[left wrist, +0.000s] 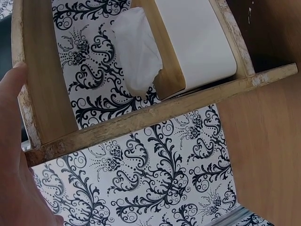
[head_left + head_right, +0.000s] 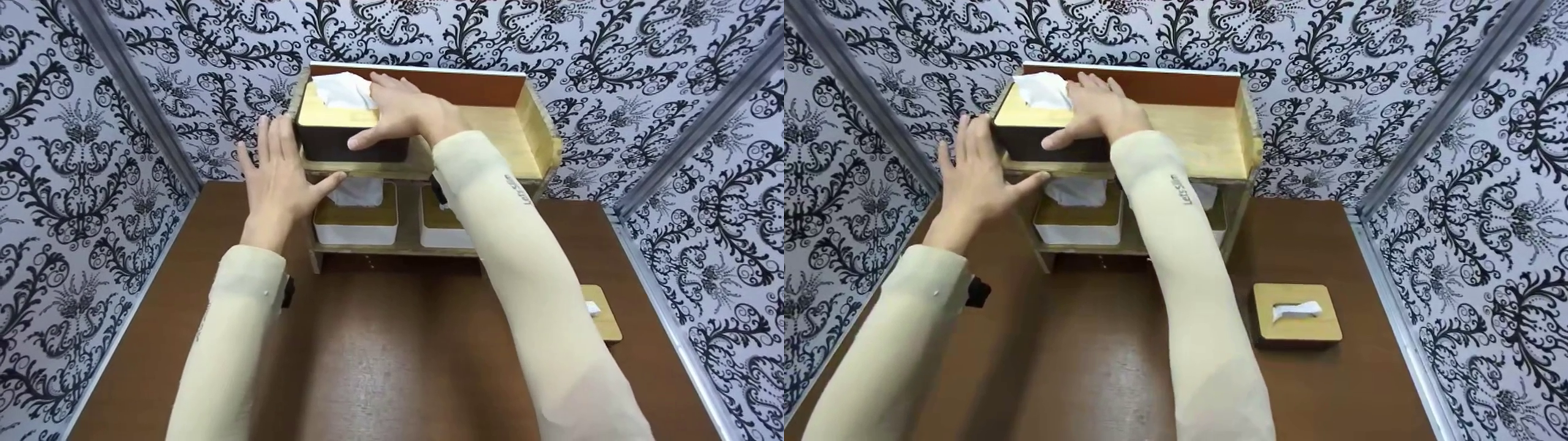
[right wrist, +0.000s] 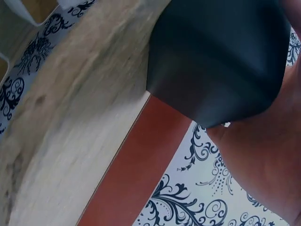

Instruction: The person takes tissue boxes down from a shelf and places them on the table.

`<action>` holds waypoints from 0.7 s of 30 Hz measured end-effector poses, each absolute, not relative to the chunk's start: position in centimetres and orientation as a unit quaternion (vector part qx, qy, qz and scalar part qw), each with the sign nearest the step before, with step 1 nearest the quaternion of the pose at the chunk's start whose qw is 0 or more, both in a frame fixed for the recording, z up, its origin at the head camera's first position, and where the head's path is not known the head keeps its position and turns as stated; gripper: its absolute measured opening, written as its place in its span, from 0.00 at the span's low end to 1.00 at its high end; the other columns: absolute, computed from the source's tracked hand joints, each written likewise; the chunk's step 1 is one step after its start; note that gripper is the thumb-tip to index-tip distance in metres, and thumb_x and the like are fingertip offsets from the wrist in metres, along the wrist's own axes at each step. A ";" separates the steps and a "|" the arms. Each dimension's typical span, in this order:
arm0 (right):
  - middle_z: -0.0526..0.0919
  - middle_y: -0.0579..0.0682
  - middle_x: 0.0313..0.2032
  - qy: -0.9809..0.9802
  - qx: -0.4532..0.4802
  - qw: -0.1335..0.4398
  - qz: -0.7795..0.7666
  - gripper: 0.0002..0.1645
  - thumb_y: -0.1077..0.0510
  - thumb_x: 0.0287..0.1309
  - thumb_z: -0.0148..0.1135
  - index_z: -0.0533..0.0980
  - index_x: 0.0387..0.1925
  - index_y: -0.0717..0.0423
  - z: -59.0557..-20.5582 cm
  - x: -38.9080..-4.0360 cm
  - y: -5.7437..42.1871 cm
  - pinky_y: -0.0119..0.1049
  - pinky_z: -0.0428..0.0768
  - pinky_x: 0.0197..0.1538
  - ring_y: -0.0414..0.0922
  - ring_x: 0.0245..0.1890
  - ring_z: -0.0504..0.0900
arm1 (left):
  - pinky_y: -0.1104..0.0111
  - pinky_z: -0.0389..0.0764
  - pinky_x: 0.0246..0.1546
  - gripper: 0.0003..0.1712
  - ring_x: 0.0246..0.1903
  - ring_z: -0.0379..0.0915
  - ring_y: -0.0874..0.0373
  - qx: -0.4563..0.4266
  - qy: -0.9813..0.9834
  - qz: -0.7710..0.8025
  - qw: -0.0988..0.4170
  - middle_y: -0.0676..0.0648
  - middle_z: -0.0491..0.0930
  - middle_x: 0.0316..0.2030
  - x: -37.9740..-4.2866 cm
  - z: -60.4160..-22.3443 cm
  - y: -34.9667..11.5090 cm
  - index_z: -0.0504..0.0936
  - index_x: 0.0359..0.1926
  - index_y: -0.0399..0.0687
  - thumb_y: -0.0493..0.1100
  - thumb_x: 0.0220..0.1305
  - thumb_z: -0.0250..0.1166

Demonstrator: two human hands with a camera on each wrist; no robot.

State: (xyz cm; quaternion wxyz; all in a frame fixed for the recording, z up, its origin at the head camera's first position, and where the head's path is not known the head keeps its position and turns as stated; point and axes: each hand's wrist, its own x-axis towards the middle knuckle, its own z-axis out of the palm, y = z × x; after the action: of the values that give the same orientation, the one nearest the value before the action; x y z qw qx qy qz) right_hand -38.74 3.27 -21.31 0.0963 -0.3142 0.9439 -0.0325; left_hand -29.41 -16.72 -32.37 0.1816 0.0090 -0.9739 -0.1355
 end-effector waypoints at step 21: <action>0.42 0.51 0.78 0.945 -0.323 0.055 -0.006 0.78 0.18 0.37 0.62 0.37 0.77 0.52 -22.0 -39.9 1.9 0.52 0.34 0.79 0.52 0.78 0.42 | 0.38 0.33 0.73 0.70 0.78 0.27 0.46 0.008 -0.971 -0.135 0.195 0.40 0.39 0.77 -29.4 -32.4 -16.8 0.33 0.76 0.47 0.79 0.50 0.59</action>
State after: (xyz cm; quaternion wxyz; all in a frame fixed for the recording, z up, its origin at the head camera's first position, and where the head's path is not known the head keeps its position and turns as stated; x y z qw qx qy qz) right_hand -39.87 1.90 -22.03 0.0554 -0.3228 0.9448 -0.0057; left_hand -29.45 -16.76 -32.44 0.1949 0.0078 -0.9714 -0.1354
